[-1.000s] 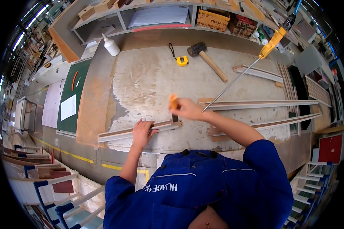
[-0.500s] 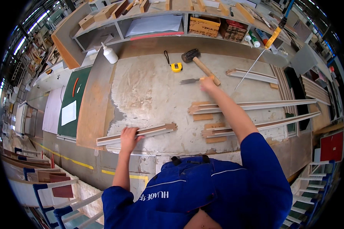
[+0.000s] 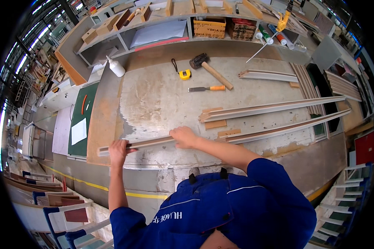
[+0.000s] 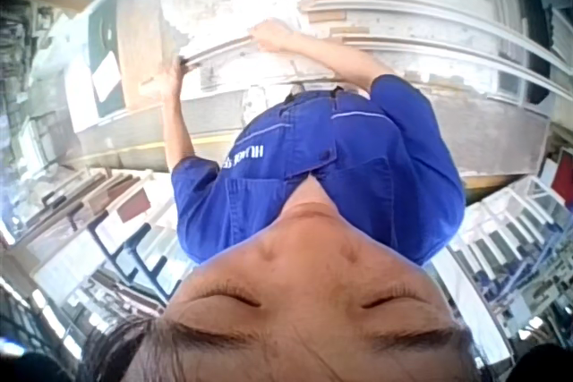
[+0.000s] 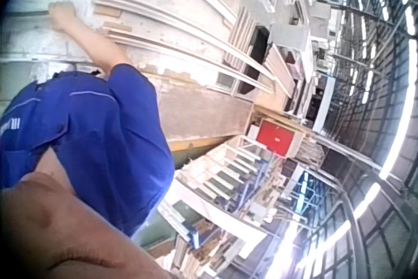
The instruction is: The person joins long wood/bamboo frame sections by aligning the mitred corners and then uses a mallet and chisel to adjust the fit.
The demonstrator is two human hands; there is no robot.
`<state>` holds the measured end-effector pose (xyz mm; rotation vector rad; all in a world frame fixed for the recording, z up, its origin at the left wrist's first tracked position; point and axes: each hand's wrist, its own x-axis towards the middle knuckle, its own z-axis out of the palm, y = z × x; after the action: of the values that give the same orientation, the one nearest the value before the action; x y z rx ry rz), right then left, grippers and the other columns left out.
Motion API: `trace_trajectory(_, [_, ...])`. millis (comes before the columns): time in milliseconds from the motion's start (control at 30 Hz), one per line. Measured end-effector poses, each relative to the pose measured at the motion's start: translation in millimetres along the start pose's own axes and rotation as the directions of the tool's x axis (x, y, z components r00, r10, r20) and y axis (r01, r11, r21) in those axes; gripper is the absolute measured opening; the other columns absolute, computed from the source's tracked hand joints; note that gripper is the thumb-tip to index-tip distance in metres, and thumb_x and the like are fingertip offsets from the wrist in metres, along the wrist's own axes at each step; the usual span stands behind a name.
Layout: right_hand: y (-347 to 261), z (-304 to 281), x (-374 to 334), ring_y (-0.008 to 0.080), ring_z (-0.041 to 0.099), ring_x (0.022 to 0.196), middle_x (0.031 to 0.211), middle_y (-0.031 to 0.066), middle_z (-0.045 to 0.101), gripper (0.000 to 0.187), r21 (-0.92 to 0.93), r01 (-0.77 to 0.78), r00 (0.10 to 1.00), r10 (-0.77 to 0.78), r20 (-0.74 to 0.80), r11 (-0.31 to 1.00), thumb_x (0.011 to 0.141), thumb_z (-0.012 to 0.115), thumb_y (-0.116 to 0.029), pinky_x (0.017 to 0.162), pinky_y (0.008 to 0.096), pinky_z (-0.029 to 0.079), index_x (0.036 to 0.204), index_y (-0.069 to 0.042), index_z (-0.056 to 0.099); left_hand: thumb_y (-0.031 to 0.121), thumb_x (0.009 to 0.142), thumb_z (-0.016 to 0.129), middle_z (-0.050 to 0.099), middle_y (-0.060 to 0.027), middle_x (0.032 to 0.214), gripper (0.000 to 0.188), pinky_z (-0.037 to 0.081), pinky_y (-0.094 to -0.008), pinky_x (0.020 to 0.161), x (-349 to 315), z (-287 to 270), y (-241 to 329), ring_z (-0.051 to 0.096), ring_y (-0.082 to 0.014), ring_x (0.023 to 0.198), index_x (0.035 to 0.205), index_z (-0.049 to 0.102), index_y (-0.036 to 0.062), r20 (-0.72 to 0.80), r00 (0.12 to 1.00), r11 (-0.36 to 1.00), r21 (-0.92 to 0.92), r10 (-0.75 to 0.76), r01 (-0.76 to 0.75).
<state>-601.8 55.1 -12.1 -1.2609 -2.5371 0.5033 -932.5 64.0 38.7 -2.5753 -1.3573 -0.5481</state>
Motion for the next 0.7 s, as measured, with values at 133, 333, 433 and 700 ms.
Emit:
trace_trajectory(133, [0, -30, -13, 0.0315, 0.061, 0.088, 0.09, 0.013, 0.062, 0.046, 0.152, 0.096, 0.942, -0.041, -0.332, 0.984, 0.067, 0.075, -0.025, 0.072, 0.042, 0.049, 0.1, -0.004, 0.052, 0.046, 0.058, 0.077, 0.058, -0.0073, 0.087, 0.047, 0.044, -0.0409, 0.082, 59, -89, 33, 0.055, -0.0284, 0.092, 0.083, 0.059, 0.0099, -0.189, 0.976, 0.97, 0.234, 0.109, -0.063])
trace_trajectory(333, [-29, -67, -23, 0.0356, 0.061, 0.087, 0.093, 0.0178, 0.062, 0.051, 0.423, 0.128, 0.904, 0.07, -0.422, 0.897, 0.071, 0.076, -0.034, 0.072, 0.0405, 0.05, 0.102, -0.002, 0.052, 0.017, 0.091, 0.062, 0.053, -0.0176, 0.122, 0.047, 0.043, -0.0445, 0.097, 92, -48, 70, 0.055, -0.0311, 0.107, 0.13, 0.04, 0.0028, -0.429, 0.51, 0.21, -0.877, -0.745, -0.431])
trace_trajectory(433, [-8, -73, -36, 0.0374, 0.06, 0.092, 0.098, 0.0198, 0.062, 0.056, 0.466, 0.018, 0.959, 0.115, -0.257, 0.885, 0.074, 0.075, -0.041, 0.078, 0.0406, 0.049, 0.107, -0.001, 0.052, 0.013, 0.092, 0.059, 0.056, -0.0186, 0.12, 0.042, 0.049, -0.0403, 0.088, 135, -31, 141, 0.061, -0.0268, 0.1, 0.126, 0.038, -0.0004, 0.02, 0.745, -0.18, -0.974, -0.666, -0.135])
trace_trajectory(700, [131, -75, -91, 0.0313, 0.045, 0.122, 0.126, 0.0152, 0.052, 0.069, 0.029, -0.188, 0.969, 0.19, -0.155, 0.982, 0.078, 0.071, -0.042, 0.1, 0.0452, 0.035, 0.132, -0.007, 0.046, 0.002, 0.084, 0.066, 0.053, -0.0069, 0.105, 0.042, 0.044, -0.0293, 0.086, 188, 15, 202, 0.054, -0.0145, 0.095, 0.119, 0.043, 0.0007, -0.159, 0.878, 0.181, -0.98, -0.452, -0.085])
